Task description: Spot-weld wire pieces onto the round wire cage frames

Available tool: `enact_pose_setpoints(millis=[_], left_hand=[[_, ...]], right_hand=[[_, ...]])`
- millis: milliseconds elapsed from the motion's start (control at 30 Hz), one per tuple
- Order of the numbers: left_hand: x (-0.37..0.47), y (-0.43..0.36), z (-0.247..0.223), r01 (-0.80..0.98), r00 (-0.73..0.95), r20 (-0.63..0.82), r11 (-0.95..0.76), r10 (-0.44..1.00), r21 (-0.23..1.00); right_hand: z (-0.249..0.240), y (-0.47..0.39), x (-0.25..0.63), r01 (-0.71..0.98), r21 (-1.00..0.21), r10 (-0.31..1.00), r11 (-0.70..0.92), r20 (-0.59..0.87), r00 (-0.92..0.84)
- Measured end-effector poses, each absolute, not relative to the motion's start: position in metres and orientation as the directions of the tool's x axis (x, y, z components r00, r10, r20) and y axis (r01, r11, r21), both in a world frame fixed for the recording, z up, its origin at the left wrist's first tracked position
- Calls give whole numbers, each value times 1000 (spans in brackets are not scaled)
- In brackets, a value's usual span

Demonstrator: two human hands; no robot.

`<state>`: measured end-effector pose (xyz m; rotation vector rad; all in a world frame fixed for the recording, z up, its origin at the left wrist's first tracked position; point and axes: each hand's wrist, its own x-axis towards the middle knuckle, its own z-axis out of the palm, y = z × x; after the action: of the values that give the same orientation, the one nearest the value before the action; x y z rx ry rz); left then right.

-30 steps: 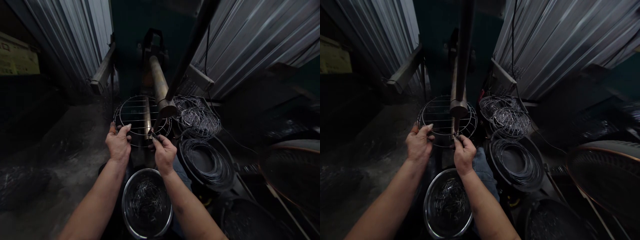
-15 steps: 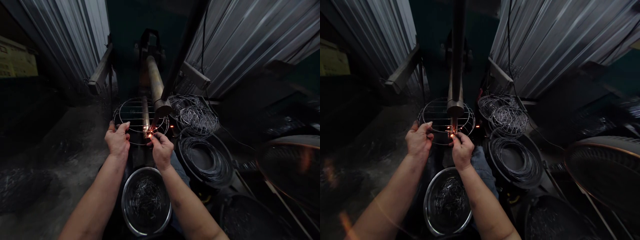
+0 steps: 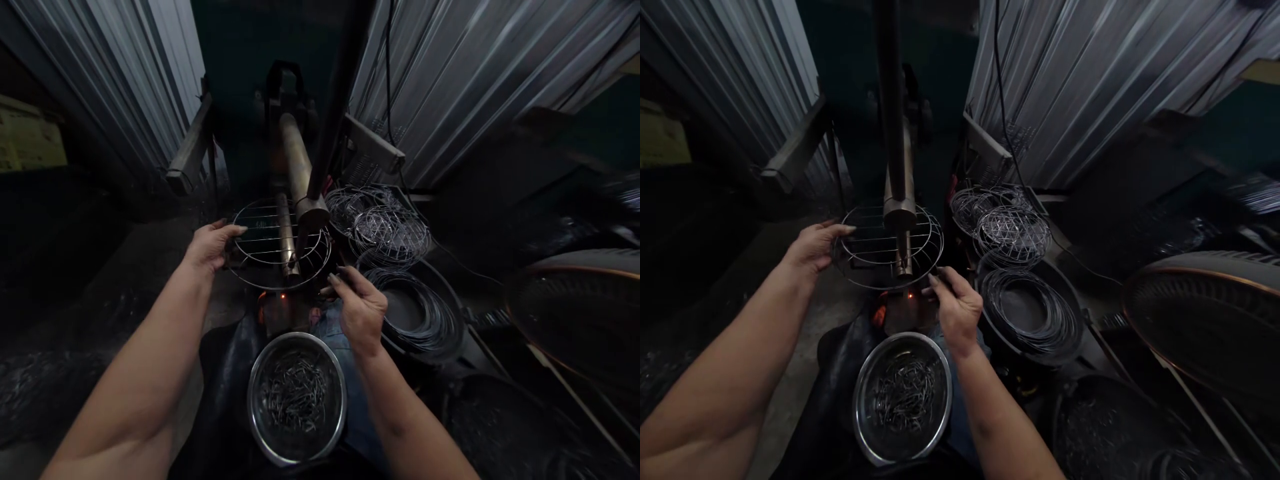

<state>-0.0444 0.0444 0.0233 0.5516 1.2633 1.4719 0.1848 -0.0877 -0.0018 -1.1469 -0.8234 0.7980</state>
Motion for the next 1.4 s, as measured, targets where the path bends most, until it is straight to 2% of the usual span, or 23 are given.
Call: enact_pose_setpoints(millis=[100,167,300,467,633,867,1400], left_hand=[[-40,31,17,-328,-369,-300,179,880,928],[-29,11,9,-362,-487,-274,94,829,928],[-4,-28,0,-464,-522,-245,-31,817,885],[10,-41,1,-468,-557,-205,-100,805,878],[8,-41,-1,-439,-581,-151,-151,800,886],[8,-38,1,-465,-567,-169,-145,806,873],[1,-13,9,-432,-601,-236,-62,764,900]], right_hand=[[10,-95,168,-63,-952,893,299,256,370],[10,-96,155,-44,-939,908,340,316,277],[-5,-93,139,7,-960,948,278,276,160],[-19,-86,142,142,-982,959,123,155,237],[-21,-80,148,77,-994,947,77,97,307],[-24,-78,146,30,-992,936,120,123,331],[-23,-55,140,131,-975,922,180,214,322]])
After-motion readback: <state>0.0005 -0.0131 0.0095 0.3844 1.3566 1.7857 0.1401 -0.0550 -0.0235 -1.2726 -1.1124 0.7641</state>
